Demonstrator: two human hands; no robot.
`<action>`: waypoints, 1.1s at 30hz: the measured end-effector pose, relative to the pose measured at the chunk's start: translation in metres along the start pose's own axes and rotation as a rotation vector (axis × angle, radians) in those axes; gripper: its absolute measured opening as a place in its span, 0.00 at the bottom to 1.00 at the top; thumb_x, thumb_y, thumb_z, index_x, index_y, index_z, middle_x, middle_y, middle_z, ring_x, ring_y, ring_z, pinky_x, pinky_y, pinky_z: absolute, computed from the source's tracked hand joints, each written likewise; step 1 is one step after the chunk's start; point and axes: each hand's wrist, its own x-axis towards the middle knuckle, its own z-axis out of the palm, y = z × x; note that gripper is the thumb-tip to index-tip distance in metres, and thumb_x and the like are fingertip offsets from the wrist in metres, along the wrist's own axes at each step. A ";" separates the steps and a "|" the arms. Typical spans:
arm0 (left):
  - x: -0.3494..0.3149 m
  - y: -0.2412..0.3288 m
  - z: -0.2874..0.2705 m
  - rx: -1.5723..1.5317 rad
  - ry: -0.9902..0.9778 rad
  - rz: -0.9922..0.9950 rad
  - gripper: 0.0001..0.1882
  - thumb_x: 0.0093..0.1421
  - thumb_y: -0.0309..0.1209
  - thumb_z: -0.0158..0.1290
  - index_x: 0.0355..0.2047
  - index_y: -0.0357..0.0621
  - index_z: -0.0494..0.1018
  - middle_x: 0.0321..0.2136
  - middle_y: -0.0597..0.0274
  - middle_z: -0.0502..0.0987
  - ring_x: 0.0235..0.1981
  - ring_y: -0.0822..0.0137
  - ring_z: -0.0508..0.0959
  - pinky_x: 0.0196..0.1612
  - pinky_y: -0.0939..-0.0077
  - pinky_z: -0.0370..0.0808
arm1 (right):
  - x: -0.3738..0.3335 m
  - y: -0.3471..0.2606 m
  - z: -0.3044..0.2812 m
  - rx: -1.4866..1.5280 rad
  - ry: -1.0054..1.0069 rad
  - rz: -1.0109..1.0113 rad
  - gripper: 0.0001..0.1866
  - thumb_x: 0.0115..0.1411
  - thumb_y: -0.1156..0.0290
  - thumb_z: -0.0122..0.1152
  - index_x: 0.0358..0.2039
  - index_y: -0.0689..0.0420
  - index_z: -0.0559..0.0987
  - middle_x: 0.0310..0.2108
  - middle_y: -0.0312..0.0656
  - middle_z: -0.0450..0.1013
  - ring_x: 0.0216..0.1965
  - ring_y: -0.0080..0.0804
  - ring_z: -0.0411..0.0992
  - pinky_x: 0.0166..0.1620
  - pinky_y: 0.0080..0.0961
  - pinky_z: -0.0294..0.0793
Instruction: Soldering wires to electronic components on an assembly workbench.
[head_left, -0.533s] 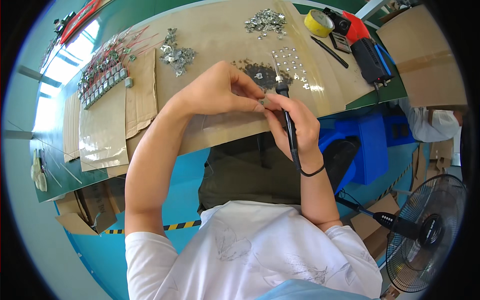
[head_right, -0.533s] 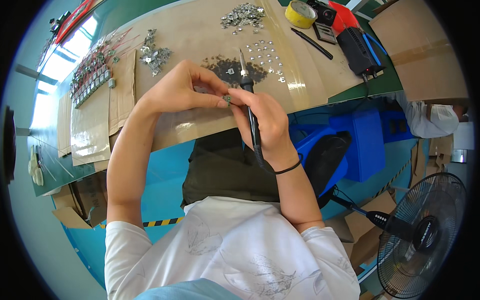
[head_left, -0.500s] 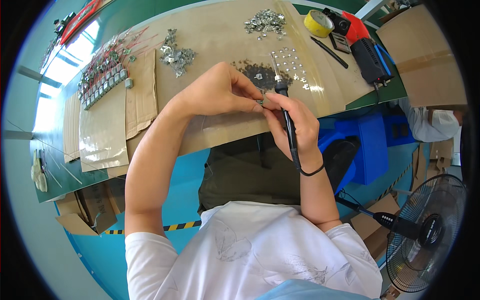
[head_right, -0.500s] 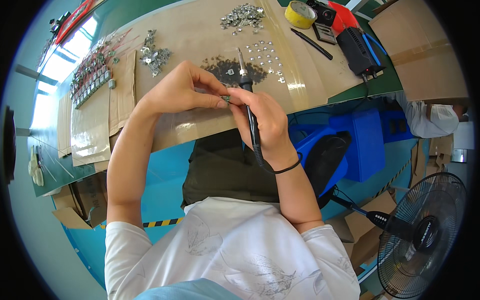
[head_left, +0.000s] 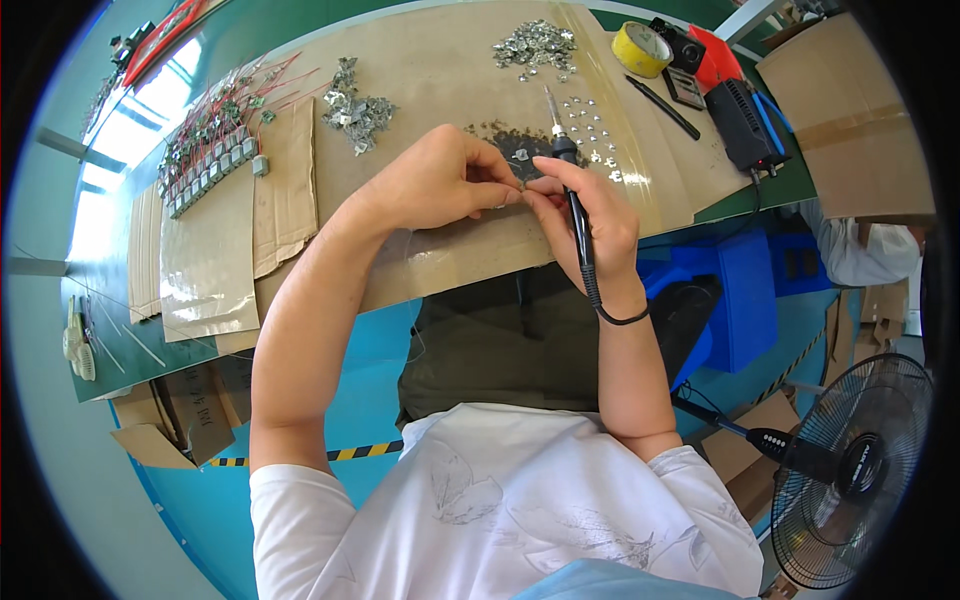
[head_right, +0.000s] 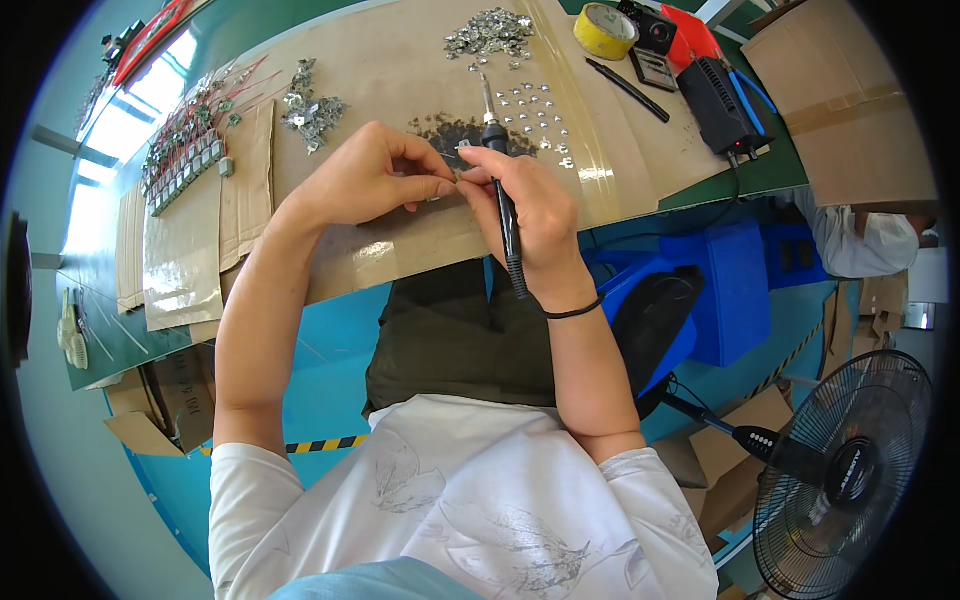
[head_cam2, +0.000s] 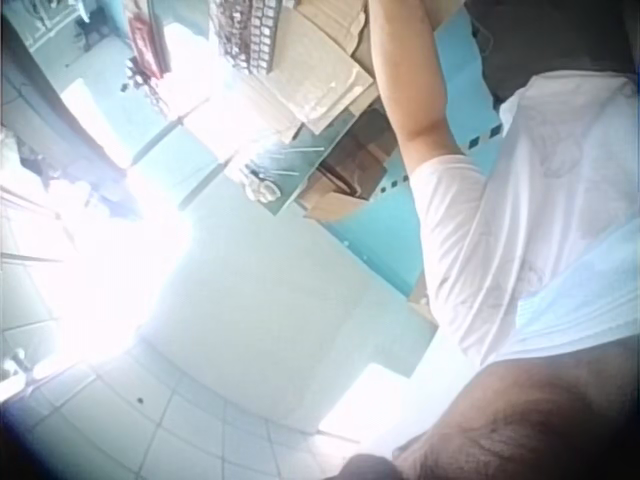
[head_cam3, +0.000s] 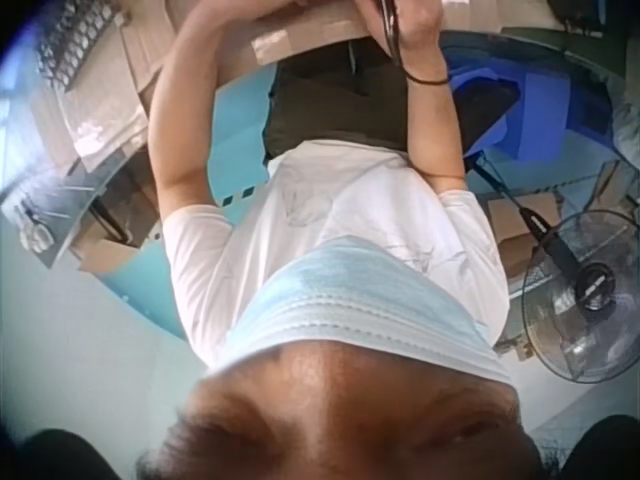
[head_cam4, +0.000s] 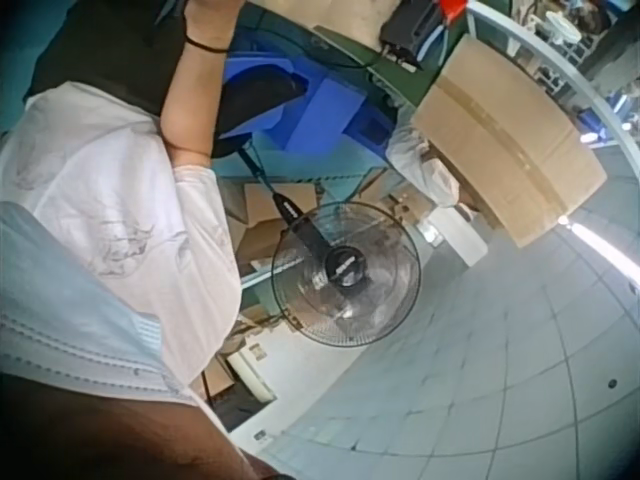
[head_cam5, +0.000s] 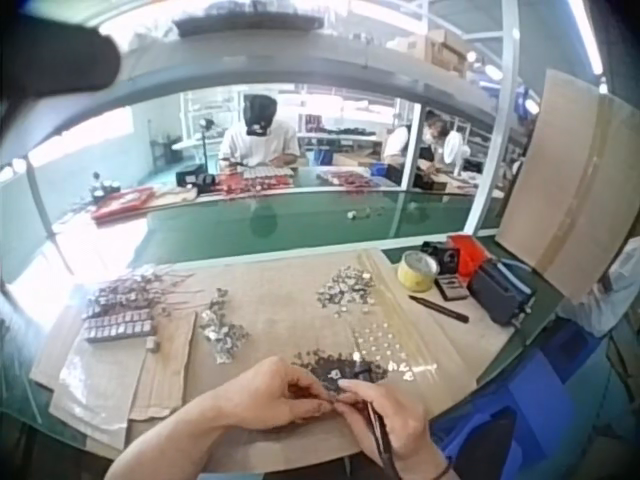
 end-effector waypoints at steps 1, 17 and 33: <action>0.001 -0.001 0.000 0.000 0.000 -0.002 0.08 0.61 0.27 0.64 0.37 0.34 0.84 0.26 0.64 0.82 0.25 0.76 0.79 0.31 0.79 0.77 | 0.000 -0.001 0.000 -0.022 0.011 0.008 0.23 0.55 0.87 0.72 0.52 0.59 0.81 0.34 0.41 0.82 0.33 0.23 0.81 0.35 0.18 0.80; 0.011 -0.015 0.020 0.482 0.458 0.147 0.09 0.55 0.29 0.63 0.33 0.35 0.81 0.30 0.50 0.82 0.33 0.52 0.83 0.39 0.62 0.79 | -0.011 0.013 -0.021 0.307 0.025 0.249 0.21 0.66 0.71 0.68 0.58 0.63 0.79 0.32 0.41 0.82 0.28 0.22 0.80 0.32 0.19 0.79; 0.016 -0.018 0.022 0.570 0.483 0.213 0.08 0.59 0.30 0.61 0.32 0.37 0.80 0.31 0.52 0.80 0.31 0.52 0.81 0.37 0.60 0.77 | -0.011 0.021 -0.021 0.443 0.101 0.426 0.09 0.65 0.77 0.65 0.44 0.66 0.83 0.29 0.40 0.80 0.27 0.21 0.81 0.29 0.15 0.82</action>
